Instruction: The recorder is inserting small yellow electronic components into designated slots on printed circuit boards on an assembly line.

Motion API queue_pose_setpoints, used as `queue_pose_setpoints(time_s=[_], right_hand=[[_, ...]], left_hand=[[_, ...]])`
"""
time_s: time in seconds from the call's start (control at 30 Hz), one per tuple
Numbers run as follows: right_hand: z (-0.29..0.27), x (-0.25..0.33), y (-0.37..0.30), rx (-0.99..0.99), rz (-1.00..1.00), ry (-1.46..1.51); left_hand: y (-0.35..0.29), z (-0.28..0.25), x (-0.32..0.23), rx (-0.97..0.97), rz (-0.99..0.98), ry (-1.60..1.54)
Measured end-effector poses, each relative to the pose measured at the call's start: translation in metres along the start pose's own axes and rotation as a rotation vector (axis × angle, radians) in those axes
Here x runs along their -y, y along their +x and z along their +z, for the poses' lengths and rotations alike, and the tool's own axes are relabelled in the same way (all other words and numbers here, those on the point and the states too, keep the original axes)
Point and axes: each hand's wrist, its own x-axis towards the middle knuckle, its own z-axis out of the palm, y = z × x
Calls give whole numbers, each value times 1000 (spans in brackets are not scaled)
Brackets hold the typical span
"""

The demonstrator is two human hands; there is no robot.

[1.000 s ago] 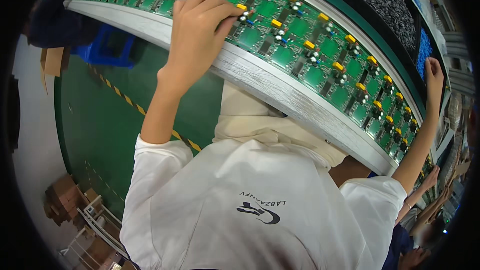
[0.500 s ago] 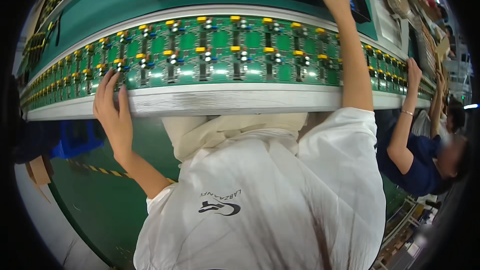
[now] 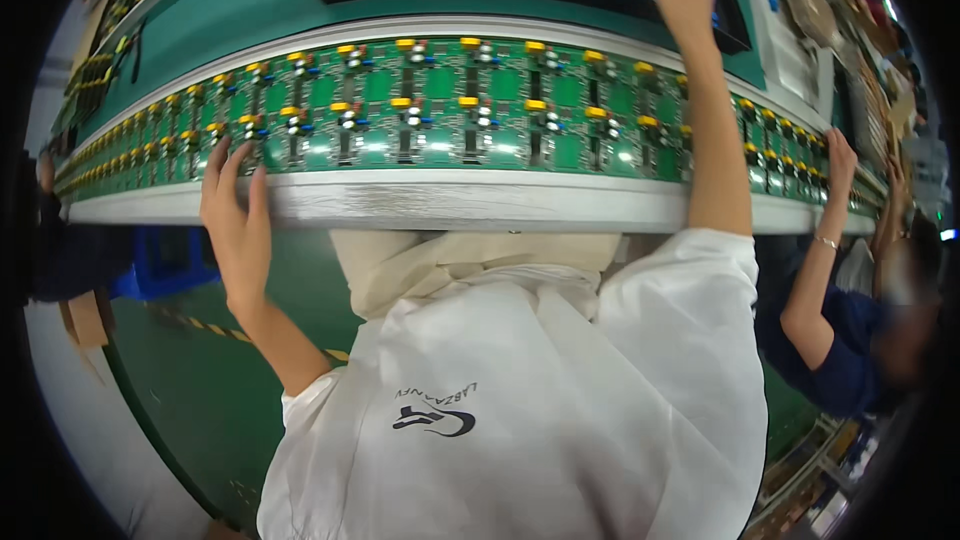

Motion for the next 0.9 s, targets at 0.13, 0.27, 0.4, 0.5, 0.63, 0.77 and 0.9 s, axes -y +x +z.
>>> queue_pose_setpoints(time_s=[0.13,0.27,0.4,0.5,0.63,0.77,0.9], right_hand=[[2,36,-14,27,72,165],[14,89,-27,215,67,280],[36,113,-44,375,46,288],[38,121,-53,411,29,269],[35,128,-57,403,17,242],[40,132,-61,442,41,232],[44,130,-61,478,39,248]], left_hand=[[43,1,-32,-196,156,-231],[130,28,-54,-120,598,-504],[200,65,-61,-249,836,-300],[232,78,-69,252,658,-394],[225,84,-73,185,563,-481],[226,85,-71,11,628,-620],[226,86,-70,196,353,-954]])
